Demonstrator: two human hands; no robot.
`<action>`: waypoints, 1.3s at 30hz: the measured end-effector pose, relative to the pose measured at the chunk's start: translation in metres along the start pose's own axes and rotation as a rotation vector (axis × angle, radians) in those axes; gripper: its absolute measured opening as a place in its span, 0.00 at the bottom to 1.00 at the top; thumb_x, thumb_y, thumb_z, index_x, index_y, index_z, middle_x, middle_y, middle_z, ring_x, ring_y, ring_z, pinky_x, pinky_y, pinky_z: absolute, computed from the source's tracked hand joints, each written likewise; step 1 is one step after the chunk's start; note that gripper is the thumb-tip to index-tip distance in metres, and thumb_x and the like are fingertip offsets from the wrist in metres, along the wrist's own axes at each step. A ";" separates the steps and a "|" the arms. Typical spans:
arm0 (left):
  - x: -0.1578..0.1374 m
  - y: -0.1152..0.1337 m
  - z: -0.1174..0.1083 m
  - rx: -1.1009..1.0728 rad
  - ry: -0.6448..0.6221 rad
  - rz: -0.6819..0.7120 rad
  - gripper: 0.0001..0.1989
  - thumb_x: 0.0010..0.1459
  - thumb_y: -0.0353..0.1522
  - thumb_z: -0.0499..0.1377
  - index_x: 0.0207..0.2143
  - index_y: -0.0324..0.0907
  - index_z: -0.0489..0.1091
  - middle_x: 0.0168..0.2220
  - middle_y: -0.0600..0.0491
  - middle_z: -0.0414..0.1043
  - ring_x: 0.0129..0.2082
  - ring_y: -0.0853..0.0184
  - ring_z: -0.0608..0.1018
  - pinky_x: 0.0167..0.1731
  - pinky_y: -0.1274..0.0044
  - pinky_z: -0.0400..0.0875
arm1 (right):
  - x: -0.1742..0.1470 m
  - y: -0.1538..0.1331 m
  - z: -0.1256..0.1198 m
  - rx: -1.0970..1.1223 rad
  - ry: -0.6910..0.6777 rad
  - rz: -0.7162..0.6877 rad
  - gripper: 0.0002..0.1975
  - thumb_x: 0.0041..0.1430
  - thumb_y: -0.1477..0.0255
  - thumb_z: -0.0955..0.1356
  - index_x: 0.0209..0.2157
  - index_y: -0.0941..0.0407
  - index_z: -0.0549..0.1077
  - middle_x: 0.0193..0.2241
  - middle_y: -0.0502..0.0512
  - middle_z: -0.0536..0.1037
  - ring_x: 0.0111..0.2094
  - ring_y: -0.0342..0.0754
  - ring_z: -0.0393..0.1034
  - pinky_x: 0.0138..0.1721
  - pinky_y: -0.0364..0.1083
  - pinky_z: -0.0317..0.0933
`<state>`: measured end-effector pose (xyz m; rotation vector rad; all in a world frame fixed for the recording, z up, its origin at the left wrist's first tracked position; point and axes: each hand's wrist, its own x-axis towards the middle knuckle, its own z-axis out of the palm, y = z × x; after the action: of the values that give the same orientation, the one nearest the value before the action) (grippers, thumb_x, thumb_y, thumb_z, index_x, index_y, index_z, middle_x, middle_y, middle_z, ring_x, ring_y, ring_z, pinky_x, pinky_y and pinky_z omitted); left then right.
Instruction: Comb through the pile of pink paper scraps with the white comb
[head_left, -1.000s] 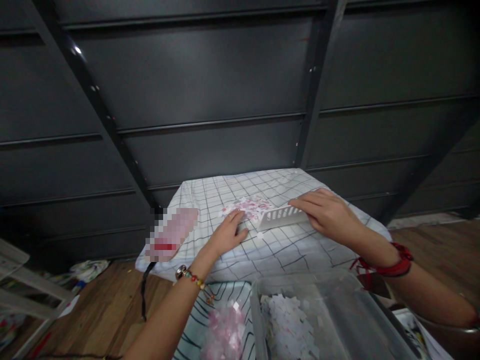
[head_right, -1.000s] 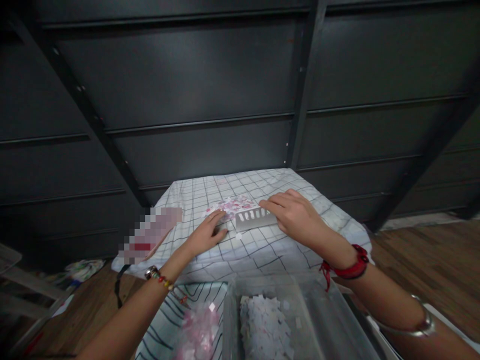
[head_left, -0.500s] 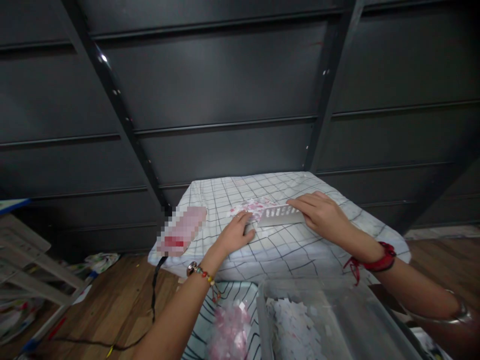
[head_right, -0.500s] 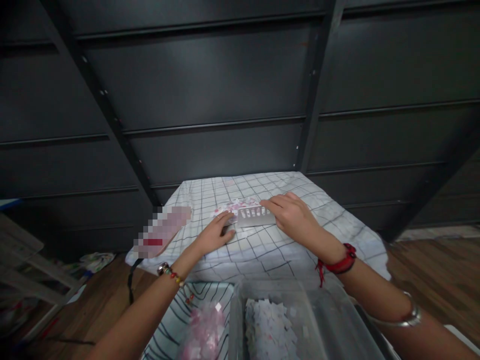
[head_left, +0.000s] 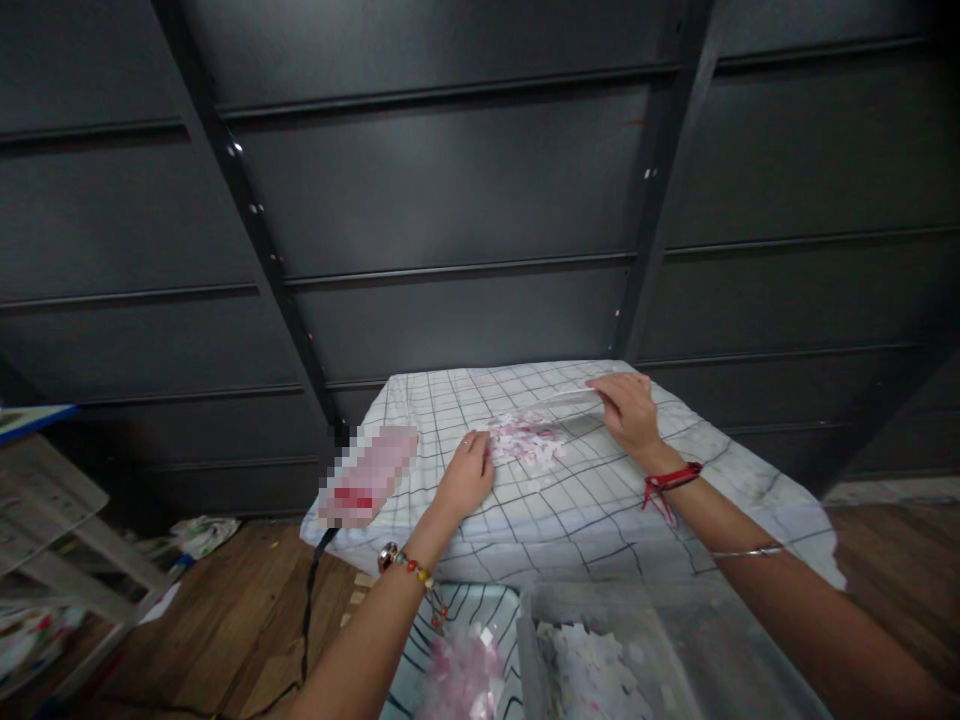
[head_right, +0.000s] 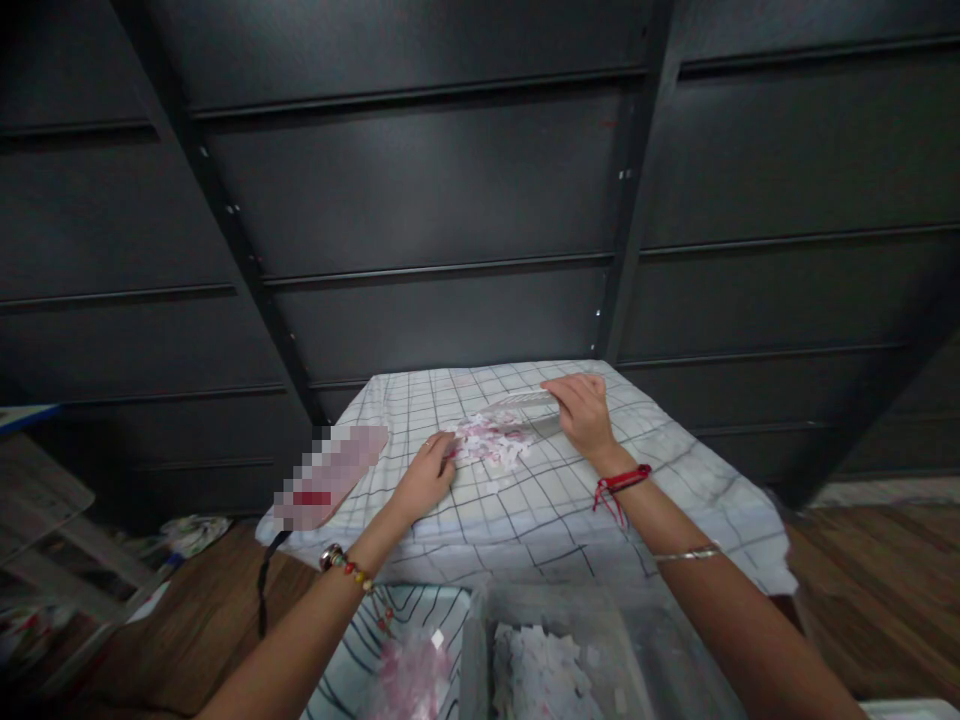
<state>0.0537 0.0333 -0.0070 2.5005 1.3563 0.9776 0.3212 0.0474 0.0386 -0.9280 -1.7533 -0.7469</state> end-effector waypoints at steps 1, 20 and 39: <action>0.000 -0.001 0.001 0.002 0.008 -0.012 0.22 0.52 0.23 0.47 0.52 0.34 0.57 0.53 0.41 0.59 0.56 0.60 0.61 0.56 0.64 0.55 | -0.004 0.001 0.005 -0.025 0.049 0.043 0.12 0.56 0.78 0.58 0.36 0.53 0.70 0.30 0.53 0.74 0.35 0.49 0.68 0.40 0.51 0.56; 0.000 0.001 0.000 0.103 0.083 -0.163 0.21 0.51 0.23 0.48 0.50 0.32 0.59 0.52 0.38 0.57 0.56 0.57 0.59 0.56 0.63 0.54 | -0.027 -0.002 0.021 -0.067 -0.007 0.004 0.18 0.49 0.82 0.60 0.39 0.50 0.69 0.33 0.55 0.67 0.38 0.51 0.59 0.40 0.53 0.54; 0.000 -0.002 0.002 0.132 0.113 -0.160 0.22 0.49 0.19 0.47 0.48 0.36 0.60 0.50 0.41 0.59 0.54 0.58 0.61 0.54 0.63 0.57 | -0.026 -0.010 0.016 -0.060 0.065 -0.039 0.19 0.50 0.82 0.61 0.40 0.45 0.66 0.35 0.52 0.64 0.39 0.50 0.58 0.46 0.58 0.52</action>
<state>0.0533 0.0345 -0.0096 2.4126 1.6774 1.0412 0.3114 0.0488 0.0079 -0.9016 -1.7044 -0.8501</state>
